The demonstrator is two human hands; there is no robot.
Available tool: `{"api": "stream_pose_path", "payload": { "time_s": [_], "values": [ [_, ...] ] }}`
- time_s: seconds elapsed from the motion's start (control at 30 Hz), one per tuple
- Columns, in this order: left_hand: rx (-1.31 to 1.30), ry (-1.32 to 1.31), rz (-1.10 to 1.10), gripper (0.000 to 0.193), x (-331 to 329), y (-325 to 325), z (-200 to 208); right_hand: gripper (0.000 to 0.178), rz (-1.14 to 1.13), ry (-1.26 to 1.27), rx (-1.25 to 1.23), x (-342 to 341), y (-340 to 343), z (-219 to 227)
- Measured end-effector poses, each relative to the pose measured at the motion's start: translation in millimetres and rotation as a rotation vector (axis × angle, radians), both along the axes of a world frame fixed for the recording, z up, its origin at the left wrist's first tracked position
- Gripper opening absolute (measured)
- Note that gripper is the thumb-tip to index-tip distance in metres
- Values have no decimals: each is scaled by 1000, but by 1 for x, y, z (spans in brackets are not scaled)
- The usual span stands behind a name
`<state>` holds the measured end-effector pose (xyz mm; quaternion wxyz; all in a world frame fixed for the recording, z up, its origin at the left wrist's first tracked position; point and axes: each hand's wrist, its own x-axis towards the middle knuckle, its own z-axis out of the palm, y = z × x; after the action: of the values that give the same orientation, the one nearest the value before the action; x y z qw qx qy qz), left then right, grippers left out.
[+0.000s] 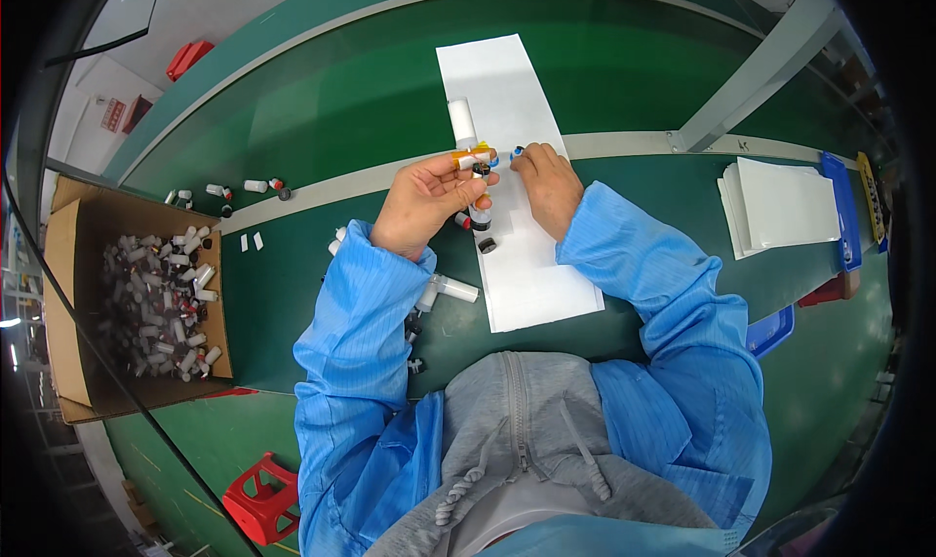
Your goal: The person assembles small plastic housings by hand, inserting electronic components into them and then attaching colored caps.
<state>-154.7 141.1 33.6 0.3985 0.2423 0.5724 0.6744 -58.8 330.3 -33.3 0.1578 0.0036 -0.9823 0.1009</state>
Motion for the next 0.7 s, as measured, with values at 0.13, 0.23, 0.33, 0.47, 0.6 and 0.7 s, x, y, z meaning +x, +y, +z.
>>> {"api": "stream_pose_path", "payload": {
  "time_s": [0.13, 0.23, 0.33, 0.47, 0.6, 0.7],
  "values": [
    [9, 1, 16, 39, 1, -1, 0, 34, -34, -136, -45, 5, -3, 3],
    [17, -12, 10, 39, 0, 0, 2, 35, -52, 63, 33, 10, -7, 1],
    [-8, 3, 15, 39, 1, 0, 3, 35, -25, 69, 142, 8, -5, -2],
    [-14, 1, 5, 39, 1, -1, 4, 30, -30, 13, 69, 4, -5, 1],
    [-14, 3, 1, 39, 1, 0, 3, 18, -16, 56, 18, 0, -2, -1],
    [-31, 7, 0, 39, 1, 0, 3, 13, -16, 52, -31, 2, 3, -3]
  ]
}}
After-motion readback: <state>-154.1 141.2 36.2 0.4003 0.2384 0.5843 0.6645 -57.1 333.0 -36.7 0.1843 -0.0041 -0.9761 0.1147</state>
